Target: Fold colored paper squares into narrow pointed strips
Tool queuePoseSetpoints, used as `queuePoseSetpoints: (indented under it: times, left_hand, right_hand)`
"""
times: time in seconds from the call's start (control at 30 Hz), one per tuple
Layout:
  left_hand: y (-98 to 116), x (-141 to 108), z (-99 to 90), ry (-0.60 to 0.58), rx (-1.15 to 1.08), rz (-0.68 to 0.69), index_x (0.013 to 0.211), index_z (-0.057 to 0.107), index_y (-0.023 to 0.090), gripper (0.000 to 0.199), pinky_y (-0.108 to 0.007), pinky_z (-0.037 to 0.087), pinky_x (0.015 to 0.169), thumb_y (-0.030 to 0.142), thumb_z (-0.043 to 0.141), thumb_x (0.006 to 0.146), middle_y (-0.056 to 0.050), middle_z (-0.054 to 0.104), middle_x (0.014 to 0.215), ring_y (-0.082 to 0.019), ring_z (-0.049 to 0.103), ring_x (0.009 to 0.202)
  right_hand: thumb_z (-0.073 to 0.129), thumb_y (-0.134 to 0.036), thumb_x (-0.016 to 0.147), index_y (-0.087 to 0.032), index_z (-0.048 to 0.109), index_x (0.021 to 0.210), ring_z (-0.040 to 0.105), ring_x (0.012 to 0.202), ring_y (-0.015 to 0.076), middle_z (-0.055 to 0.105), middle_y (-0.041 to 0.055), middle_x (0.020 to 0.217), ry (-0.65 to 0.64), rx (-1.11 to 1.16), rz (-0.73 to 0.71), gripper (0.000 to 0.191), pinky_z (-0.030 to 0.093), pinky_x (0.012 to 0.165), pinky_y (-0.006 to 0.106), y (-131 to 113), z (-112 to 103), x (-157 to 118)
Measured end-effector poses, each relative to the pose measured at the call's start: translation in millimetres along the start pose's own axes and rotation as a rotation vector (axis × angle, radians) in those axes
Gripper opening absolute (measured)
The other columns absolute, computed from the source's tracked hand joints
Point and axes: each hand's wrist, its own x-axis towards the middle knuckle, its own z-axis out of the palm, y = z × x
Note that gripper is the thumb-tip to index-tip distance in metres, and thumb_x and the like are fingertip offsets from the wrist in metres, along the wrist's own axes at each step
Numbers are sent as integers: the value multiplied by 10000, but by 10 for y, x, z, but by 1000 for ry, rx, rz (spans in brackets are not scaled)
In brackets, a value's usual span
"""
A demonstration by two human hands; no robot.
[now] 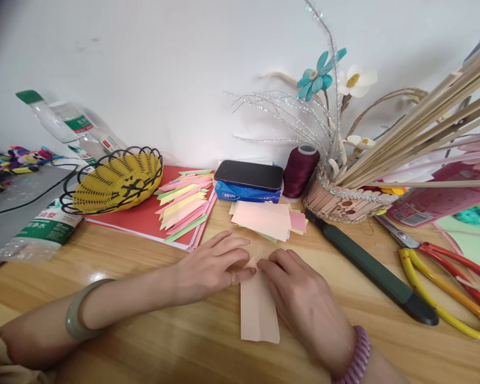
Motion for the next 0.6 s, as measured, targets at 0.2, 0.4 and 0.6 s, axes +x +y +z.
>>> queuePoseSetpoints:
  times: [0.2,0.4,0.6]
  left_hand:
    - [-19,1,0,-19,-20,3,955,596,150,170,-421,333,1028,174,429,935,-35,550,944,-202,451,1064]
    - [-10,-17,57,-25,-25,-25,944,597,156,130,-431,319,1039,210,483,914,-32,541,923,-212,444,1070]
    - [-26,-25,26,-49,-16,-5,1004,604,173,174,-465,269,1066,221,454,930,-28,566,988,-232,412,1159]
  right_hand:
    - [308,-112,863,-165,485,1200,550,669,159,521,61,861,-89,-30,37,384,500,586,313,23,21,20]
    - [325,-143,877,-172,503,1137,585,791,168,553,76,946,-52,68,73,316,508,691,318,29,-20,30]
    - [385,-231,916,-212,547,1095,576,797,156,546,52,925,-104,177,55,243,490,704,301,60,-51,24]
